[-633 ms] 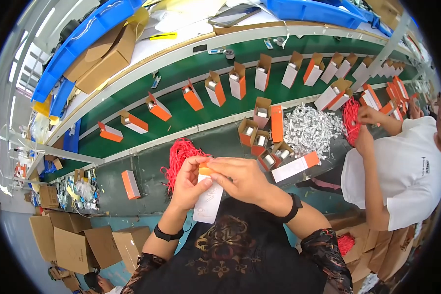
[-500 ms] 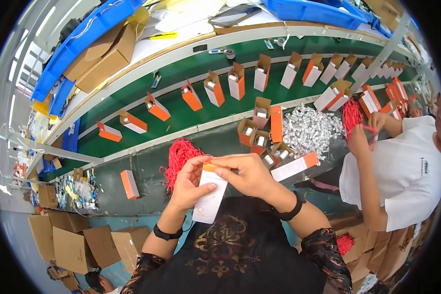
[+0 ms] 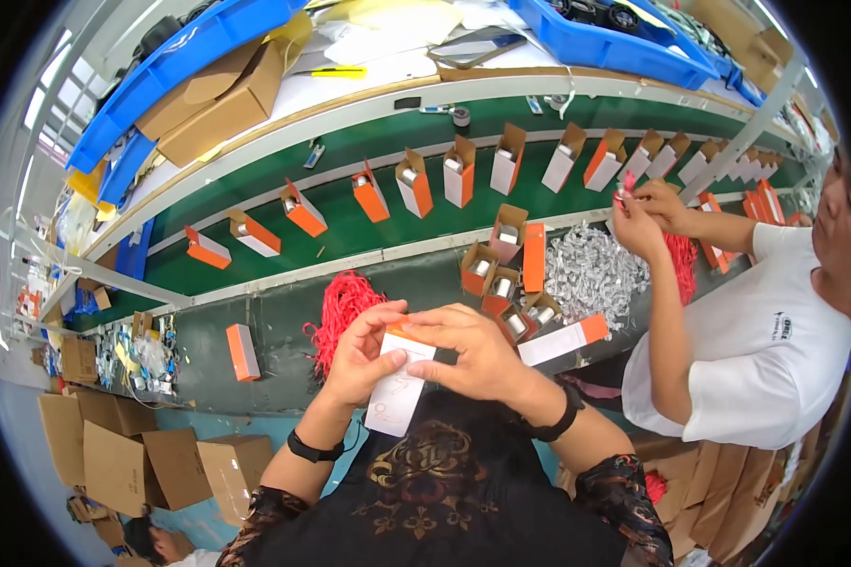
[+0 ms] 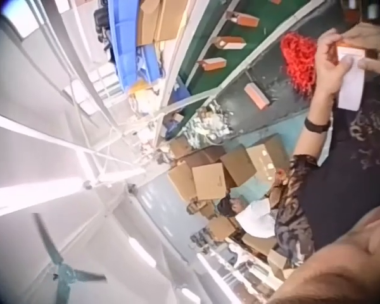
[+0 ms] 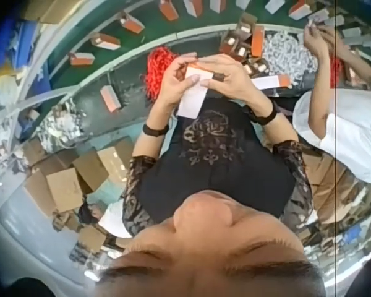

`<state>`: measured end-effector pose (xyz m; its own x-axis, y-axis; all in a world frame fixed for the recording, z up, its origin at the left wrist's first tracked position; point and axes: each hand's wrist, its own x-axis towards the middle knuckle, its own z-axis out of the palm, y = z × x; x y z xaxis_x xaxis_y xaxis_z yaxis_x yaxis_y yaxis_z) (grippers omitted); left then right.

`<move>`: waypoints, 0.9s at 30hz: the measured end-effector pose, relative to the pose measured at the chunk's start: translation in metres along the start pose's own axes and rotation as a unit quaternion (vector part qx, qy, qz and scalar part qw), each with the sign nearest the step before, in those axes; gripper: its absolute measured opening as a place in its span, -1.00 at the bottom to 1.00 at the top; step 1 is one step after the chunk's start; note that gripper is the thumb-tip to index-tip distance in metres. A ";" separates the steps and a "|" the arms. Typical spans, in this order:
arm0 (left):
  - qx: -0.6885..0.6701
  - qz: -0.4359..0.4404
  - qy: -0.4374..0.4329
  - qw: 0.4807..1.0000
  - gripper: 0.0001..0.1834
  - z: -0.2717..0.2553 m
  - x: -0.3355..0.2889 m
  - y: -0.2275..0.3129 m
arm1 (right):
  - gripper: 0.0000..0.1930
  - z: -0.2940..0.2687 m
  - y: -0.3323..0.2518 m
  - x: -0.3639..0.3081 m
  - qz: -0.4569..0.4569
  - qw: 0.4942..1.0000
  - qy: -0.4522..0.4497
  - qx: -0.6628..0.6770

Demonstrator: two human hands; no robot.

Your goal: The person picks up a red lanyard, attaches a small white plastic clip to it, and inserts it into a small orange and white box. They then close the box and place it onto the assembly line.

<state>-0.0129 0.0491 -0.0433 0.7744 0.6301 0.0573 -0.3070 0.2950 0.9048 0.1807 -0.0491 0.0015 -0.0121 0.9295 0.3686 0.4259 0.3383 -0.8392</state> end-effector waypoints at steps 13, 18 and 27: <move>0.134 -0.161 -0.001 0.978 0.06 -0.042 -0.070 -0.016 | -0.62 0.055 0.036 0.013 0.202 0.951 -0.003 0.233; 0.064 -0.124 0.258 0.956 -0.13 -0.111 -0.086 -0.026 | -0.39 0.074 0.025 0.017 0.144 0.984 -0.059 -0.083; 0.666 -0.205 0.530 0.484 -0.01 -0.370 -0.144 -0.082 | -0.62 0.063 0.043 -0.053 0.284 0.939 -0.080 -0.178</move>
<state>-0.3041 0.2007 -0.2816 -0.3160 0.9371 0.1482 0.9270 0.2717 0.2587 0.1422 -0.0742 -0.0791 0.1848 0.9649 -0.1868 0.6801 -0.2628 -0.6844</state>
